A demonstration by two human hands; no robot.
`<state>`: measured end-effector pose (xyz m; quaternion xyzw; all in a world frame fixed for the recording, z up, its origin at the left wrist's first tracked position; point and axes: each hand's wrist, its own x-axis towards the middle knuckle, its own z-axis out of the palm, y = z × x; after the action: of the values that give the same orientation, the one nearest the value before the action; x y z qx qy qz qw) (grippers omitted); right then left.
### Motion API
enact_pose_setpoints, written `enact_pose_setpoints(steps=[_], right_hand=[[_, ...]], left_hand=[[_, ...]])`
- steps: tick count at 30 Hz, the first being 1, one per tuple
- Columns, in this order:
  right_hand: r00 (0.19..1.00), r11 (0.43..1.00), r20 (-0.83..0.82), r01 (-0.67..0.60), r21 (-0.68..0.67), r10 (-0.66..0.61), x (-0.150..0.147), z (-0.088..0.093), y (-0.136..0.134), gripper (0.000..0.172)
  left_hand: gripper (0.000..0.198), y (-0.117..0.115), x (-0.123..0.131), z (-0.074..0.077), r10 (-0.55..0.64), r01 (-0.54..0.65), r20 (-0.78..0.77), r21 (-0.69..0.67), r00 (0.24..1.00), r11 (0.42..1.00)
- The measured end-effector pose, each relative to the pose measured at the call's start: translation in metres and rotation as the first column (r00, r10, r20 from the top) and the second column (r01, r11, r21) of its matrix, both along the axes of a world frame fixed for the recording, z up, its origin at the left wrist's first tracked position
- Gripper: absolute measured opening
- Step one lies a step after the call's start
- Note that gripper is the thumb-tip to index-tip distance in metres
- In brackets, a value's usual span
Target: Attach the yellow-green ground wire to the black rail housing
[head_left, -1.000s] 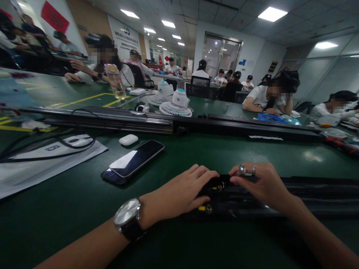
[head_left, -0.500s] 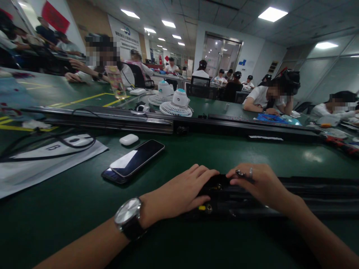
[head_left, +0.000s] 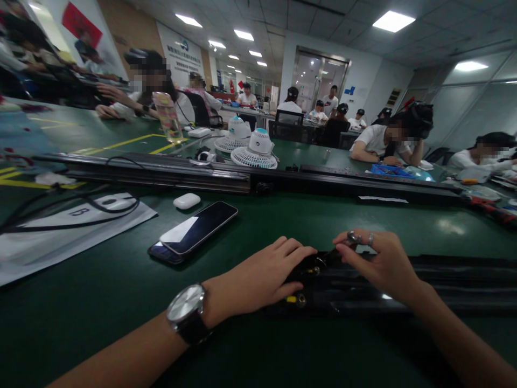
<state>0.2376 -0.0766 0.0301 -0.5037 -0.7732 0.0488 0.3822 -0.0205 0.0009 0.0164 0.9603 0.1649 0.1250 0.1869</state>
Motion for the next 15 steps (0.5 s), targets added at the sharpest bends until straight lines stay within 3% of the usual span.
enact_pose_setpoints(steps=[9, 15], right_hand=[[0.993, 0.995, 0.079, 0.082, 0.051, -0.086, -0.0005, -0.0017, 0.0025, 0.014], [0.992, 0.999, 0.119, 0.04, 0.022, -0.042, 0.0003, -0.0081, 0.0052, 0.014]], left_hand=[[0.059, -0.0008, 0.0007, 0.0024, -0.001, 0.001, -0.04, 0.012, 0.999, 1.0], [0.059, -0.0014, 0.0009, 0.0037, 0.007, -0.007, -0.062, 0.009, 0.998, 1.0]])
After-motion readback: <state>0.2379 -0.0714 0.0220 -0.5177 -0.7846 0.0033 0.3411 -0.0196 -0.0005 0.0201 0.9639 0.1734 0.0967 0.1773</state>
